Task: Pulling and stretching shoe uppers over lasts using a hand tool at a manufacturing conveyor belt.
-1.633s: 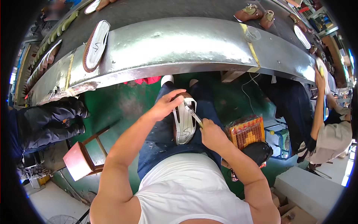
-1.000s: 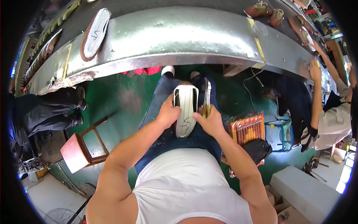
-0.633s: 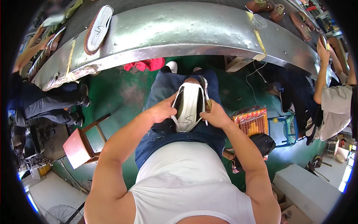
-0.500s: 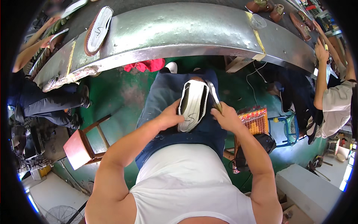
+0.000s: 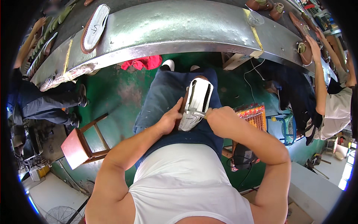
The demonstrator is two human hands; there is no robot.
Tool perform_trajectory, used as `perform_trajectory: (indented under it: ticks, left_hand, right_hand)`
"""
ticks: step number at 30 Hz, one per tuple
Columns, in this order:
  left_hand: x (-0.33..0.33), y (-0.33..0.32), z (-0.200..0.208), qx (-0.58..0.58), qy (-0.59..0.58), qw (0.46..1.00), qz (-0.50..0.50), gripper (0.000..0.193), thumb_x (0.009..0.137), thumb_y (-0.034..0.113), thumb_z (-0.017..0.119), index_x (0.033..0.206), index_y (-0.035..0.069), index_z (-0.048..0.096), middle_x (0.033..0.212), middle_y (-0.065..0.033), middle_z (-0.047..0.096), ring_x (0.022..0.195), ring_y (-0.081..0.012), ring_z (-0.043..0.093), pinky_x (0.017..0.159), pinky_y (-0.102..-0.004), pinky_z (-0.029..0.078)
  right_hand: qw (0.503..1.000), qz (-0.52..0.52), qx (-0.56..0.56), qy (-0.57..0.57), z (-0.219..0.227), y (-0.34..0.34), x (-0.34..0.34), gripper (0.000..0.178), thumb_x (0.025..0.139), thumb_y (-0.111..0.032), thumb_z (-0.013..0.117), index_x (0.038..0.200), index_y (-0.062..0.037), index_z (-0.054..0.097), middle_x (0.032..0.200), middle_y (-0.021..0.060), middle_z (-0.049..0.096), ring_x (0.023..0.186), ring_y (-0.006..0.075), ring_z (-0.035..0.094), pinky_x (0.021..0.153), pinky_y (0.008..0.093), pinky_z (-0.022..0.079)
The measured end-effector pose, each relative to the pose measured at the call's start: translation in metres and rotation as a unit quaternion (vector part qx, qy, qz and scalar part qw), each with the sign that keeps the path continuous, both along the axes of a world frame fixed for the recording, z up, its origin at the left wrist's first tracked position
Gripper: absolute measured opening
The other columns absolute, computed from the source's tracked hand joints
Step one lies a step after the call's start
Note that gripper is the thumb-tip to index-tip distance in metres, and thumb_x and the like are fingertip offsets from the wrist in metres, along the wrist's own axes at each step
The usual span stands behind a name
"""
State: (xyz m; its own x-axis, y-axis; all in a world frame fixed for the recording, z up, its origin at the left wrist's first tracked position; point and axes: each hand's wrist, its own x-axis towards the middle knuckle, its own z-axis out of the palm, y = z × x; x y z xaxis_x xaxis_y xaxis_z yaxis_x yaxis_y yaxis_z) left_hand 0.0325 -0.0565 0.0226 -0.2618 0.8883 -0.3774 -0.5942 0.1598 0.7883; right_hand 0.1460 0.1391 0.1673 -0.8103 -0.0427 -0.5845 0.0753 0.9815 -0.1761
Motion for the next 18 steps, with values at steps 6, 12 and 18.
perform_trajectory:
  ticks: [6,12,18]
  left_hand:
    - [0.015,0.019,-0.011,-0.095,0.041,0.98,0.169,0.07,0.106,0.05,0.024,0.153,-0.003,0.023,0.156,-0.0135,0.032,0.143,-0.0212,0.031,0.117,-0.0306,0.023]
    - [0.012,0.025,-0.012,-0.237,0.322,0.895,0.197,0.055,0.107,0.036,0.027,0.138,-0.004,0.049,0.139,-0.0226,0.054,0.131,-0.035,0.049,0.109,-0.0364,0.038]
    - [0.011,0.02,-0.011,-0.188,0.463,0.854,0.143,0.05,0.106,0.029,0.029,0.135,-0.005,0.051,0.133,-0.0275,0.054,0.124,-0.0431,0.052,0.105,-0.0413,0.042]
  right_hand:
    - [0.991,0.005,-0.111,0.072,-0.069,0.015,0.013,0.024,0.084,-0.012,0.059,0.104,0.0012,0.061,0.087,0.018,0.066,0.08,0.0343,0.067,0.07,0.0447,0.053]
    - [0.94,-0.099,-0.15,0.29,-0.101,-0.015,0.047,0.037,0.08,-0.007,0.065,0.115,0.0019,0.056,0.089,0.0176,0.062,0.085,0.036,0.063,0.072,0.0446,0.052]
    - [0.947,-0.079,-0.095,0.296,-0.069,0.009,0.05,0.047,0.082,-0.008,0.062,0.125,0.0072,0.052,0.103,0.0193,0.061,0.101,0.0366,0.061,0.08,0.0432,0.054]
